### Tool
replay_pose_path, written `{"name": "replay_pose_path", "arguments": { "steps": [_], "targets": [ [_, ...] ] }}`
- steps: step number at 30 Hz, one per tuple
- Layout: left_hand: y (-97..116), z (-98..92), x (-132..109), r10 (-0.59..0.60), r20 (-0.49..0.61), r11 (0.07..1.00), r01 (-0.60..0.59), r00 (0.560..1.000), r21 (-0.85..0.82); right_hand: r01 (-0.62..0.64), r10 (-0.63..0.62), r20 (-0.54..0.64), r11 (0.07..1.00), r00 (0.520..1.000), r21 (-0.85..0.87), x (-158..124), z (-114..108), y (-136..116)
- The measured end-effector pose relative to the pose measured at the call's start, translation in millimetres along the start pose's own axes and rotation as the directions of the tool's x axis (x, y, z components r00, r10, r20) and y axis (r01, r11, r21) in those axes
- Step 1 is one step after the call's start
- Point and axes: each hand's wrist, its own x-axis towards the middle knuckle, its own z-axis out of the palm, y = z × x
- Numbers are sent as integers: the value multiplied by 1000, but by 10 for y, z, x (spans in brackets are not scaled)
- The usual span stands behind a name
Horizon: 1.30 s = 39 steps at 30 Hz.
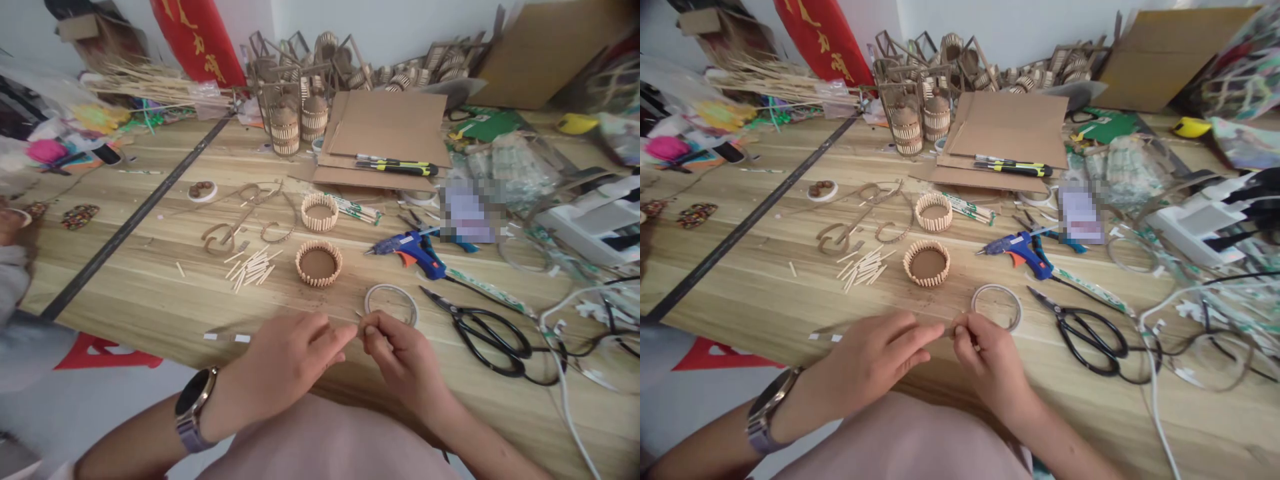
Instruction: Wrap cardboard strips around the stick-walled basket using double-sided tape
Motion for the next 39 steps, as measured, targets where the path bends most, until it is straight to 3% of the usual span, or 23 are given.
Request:
{"name": "replay_pose_path", "arguments": {
  "steps": [6, 9, 12, 16, 21, 24, 27, 29, 32, 35, 39],
  "targets": [
    [-32, 183, 39, -26, -5, 994, 25, 1000, -109, -113, 111, 127, 994, 986, 6, -61, -69, 112],
    [-109, 282, 82, 6, -20, 991, -9, 1000, -131, -112, 118, 70, 990, 991, -85, -81, -230, 268],
    [-175, 369, 114, 35, -15, 993, -36, 999, -111, 58, -57, 13, 945, 998, -322, -107, -383, 459],
    [-220, 415, 150, 72, 8, 991, -70, 997, -116, 316, -293, 138, 737, 946, -597, -140, -436, 637],
    [-257, 490, 205, 137, 86, 987, -129, 987, -99, 361, -370, 155, 593, 916, -720, -115, -441, 667],
    [-282, 598, 245, 235, 116, 972, -237, 965, 0, 374, -426, 117, 589, 897, -717, -68, -509, 606],
    [-282, 651, 264, 275, 23, 961, -275, 961, 35, 412, -445, 134, 617, 885, -671, -36, -573, 507],
    [-257, 609, 272, 240, -101, 970, -242, 966, -8, 429, -451, 144, 632, 881, -645, -27, -589, 433],
    [-193, 471, 313, 80, -234, 983, -116, 969, -145, 454, -463, 158, 644, 872, -616, -17, -581, 332],
    [-134, 365, 392, -60, -235, 963, -6, 970, -271, 485, -478, 184, 645, 859, -591, 4, -569, 255],
    [-77, 335, 462, -80, -194, 940, 9, 978, -341, 501, -502, 191, 607, 843, -617, 36, -591, 215]
  ]
}}
